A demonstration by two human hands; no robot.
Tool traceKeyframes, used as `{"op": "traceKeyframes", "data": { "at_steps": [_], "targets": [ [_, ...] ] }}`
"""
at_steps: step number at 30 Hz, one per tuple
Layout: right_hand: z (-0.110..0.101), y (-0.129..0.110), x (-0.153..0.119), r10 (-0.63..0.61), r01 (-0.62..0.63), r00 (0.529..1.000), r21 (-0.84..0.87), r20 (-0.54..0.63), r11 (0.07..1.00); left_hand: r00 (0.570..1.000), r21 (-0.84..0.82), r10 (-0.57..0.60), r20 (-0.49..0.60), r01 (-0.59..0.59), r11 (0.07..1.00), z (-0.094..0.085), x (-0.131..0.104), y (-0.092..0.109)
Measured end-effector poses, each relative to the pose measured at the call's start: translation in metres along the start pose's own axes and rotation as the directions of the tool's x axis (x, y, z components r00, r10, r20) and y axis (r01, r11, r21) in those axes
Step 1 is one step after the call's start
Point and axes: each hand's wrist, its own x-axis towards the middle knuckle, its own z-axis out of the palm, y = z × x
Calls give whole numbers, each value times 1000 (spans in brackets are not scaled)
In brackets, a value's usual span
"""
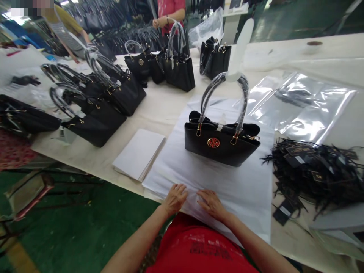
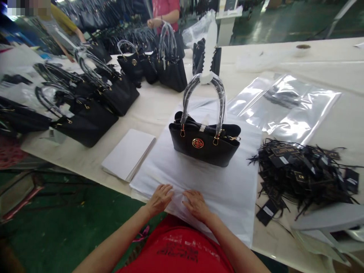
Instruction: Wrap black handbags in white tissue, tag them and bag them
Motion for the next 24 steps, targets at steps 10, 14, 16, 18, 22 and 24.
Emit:
{"op": "traceKeyframes", "data": {
  "at_steps": [10, 14, 16, 18, 22, 24],
  "targets": [
    [-11, -54, 7, 80, -90, 996, -404, -43, 910, 962, 24, -4, -272, 11, 1000, -12, 26, -4],
    [-20, -74, 10, -95, -18, 983, -600, -158, 800, 853, 60, -13, -521, 52, 997, -40, 32, 11],
    [-33, -79, 13, -163, 5, 966, -616, -200, 787, 773, 95, 17, -635, 56, 994, -43, 26, 22],
    [-49, -84, 16, -210, 18, 949, -623, -236, 782, 789, 155, 92, -608, 5, 988, -30, 18, 29],
    [-87, -99, 23, -326, 55, 907, -690, -268, 722, 956, 254, 109, -273, -37, 966, 30, 6, 24],
    [-108, -111, 30, -391, 78, 883, -738, -262, 671, 987, 253, 57, -153, -16, 967, 55, 5, 17]
  ]
}}
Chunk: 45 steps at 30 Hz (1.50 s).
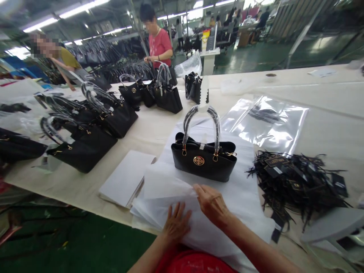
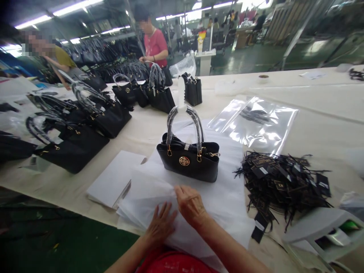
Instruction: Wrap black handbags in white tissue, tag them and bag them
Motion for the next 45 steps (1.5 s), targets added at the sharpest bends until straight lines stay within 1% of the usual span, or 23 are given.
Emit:
{"op": "traceKeyframes", "data": {
  "at_steps": [2, 3, 5, 7, 8, 10, 11, 12, 13, 15, 17, 19, 20, 21, 22, 24, 26, 27, 30, 33, 37, 41, 45],
  "targets": [
    [-18, 9, 19, -35, 35, 999, -49, -6, 998, 998, -39, 9, 62, -7, 999, 6, 2, -3],
    [-27, 13, 30, -44, 45, 999, -70, 10, 997, 998, -65, 14, 59, -10, 998, 0, 6, -4],
    [-43, 22, 52, -41, 48, 997, -96, 67, 994, 1000, -116, 11, -28, -14, 993, -30, 24, -9],
    [-54, 30, 72, -13, 26, 992, -108, 123, 994, 975, -145, 16, -220, -49, 988, -73, 56, -15],
    [-58, 34, 80, 6, 10, 990, -110, 143, 994, 941, -139, 46, -336, -98, 985, -96, 76, -19],
    [-62, 41, 91, 46, -28, 986, -115, 158, 993, 823, -47, 99, -559, -151, 987, -135, 120, -28],
    [-64, 44, 95, 58, -40, 986, -114, 157, 993, 767, 5, 97, -634, -122, 993, -150, 143, -33],
    [-66, 48, 96, 56, -40, 986, -101, 156, 994, 742, 34, 96, -664, -98, 995, -162, 165, -39],
    [-69, 51, 97, 44, -33, 988, -77, 147, 996, 740, 35, 85, -667, -82, 996, -169, 184, -45],
    [-78, 58, 97, 11, -12, 997, 7, 74, 1000, 788, -21, 58, -613, -89, 996, -176, 213, -56],
    [-92, 66, 102, 19, -7, 993, 101, -116, 995, 833, -85, 59, -549, -126, 988, -174, 228, -65],
    [-105, 76, 117, 100, -44, 927, 158, -361, 986, 850, -102, 96, -517, -173, 980, -171, 232, -71],
    [-110, 82, 129, 151, -73, 882, 189, -446, 979, 851, -100, 121, -511, -199, 975, -169, 231, -73],
    [-113, 88, 142, 208, -102, 852, 237, -481, 966, 847, -103, 142, -512, -224, 969, -167, 230, -74],
    [-113, 93, 156, 271, -133, 845, 310, -462, 941, 841, -111, 152, -519, -243, 964, -166, 228, -75],
    [-108, 102, 181, 381, -201, 878, 501, -289, 842, 826, -130, 150, -543, -259, 957, -165, 226, -76],
    [-100, 105, 195, 408, -240, 903, 630, -134, 739, 817, -141, 149, -557, -269, 953, -165, 225, -76],
    [-97, 104, 197, 399, -232, 910, 659, -113, 716, 816, -140, 155, -557, -276, 951, -165, 224, -76],
    [-97, 95, 189, 322, -122, 928, 663, -187, 739, 809, -125, 184, -558, -301, 945, -169, 219, -77],
    [-106, 82, 174, 252, -57, 944, 648, -212, 759, 792, -125, 203, -576, -330, 936, -180, 211, -77],
    [-115, 69, 161, 214, -29, 952, 632, -218, 774, 773, -121, 229, -592, -366, 923, -201, 196, -76],
    [-120, 58, 148, 222, -16, 949, 670, -223, 742, 761, -100, 267, -591, -398, 912, -221, 182, -73],
    [-121, 49, 133, 259, -45, 946, 714, -194, 699, 773, -71, 294, -562, -399, 914, -235, 174, -67]
  ]
}}
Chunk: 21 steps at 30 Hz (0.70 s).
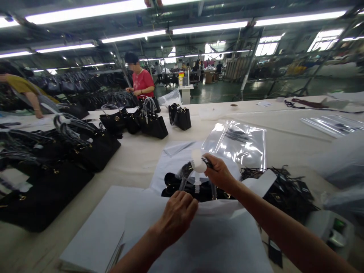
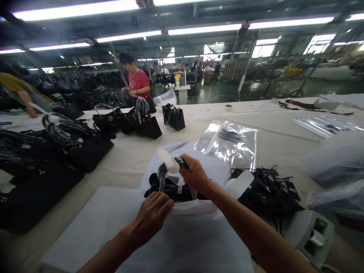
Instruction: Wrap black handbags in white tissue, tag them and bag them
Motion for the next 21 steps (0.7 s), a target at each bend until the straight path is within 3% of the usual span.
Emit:
{"op": "traceKeyframes", "data": {
  "at_steps": [3, 7, 8, 10, 12, 13, 14, 16, 18, 21],
  "targets": [
    [-1, 2, -8, 68, -68, 998, -29, -12, 997, 998, 67, -10, 57, 6, 998, 2, 5, 8],
    [-4, 3, -20, 113, -116, 993, -214, -29, 970, 982, 240, -149, 119, 117, 964, 19, 16, 17],
    [-4, 1, -25, 58, -76, 996, -292, -70, 953, 975, 266, -183, 128, 145, 953, 24, 19, 19],
    [-2, -3, -41, -182, 78, 968, -478, -174, 875, 963, 274, -227, 144, 182, 945, 32, 25, 20],
    [2, -4, -61, -451, 262, 878, -628, -161, 733, 958, 265, -242, 157, 195, 944, 37, 30, 18],
    [5, -3, -71, -521, 331, 847, -663, -105, 671, 956, 263, -243, 164, 195, 945, 39, 32, 17],
    [8, -1, -80, -548, 375, 835, -684, -42, 625, 955, 265, -244, 171, 194, 945, 39, 34, 14],
    [13, 6, -92, -503, 373, 863, -731, 47, 572, 955, 273, -239, 178, 185, 944, 38, 37, 10],
    [17, 14, -95, -440, 320, 895, -794, 74, 517, 964, 274, -226, 138, 182, 944, 35, 37, 10],
    [18, 26, -90, -439, 302, 894, -837, 83, 456, 979, 312, -173, -106, 198, 929, 37, 23, 21]
  ]
}}
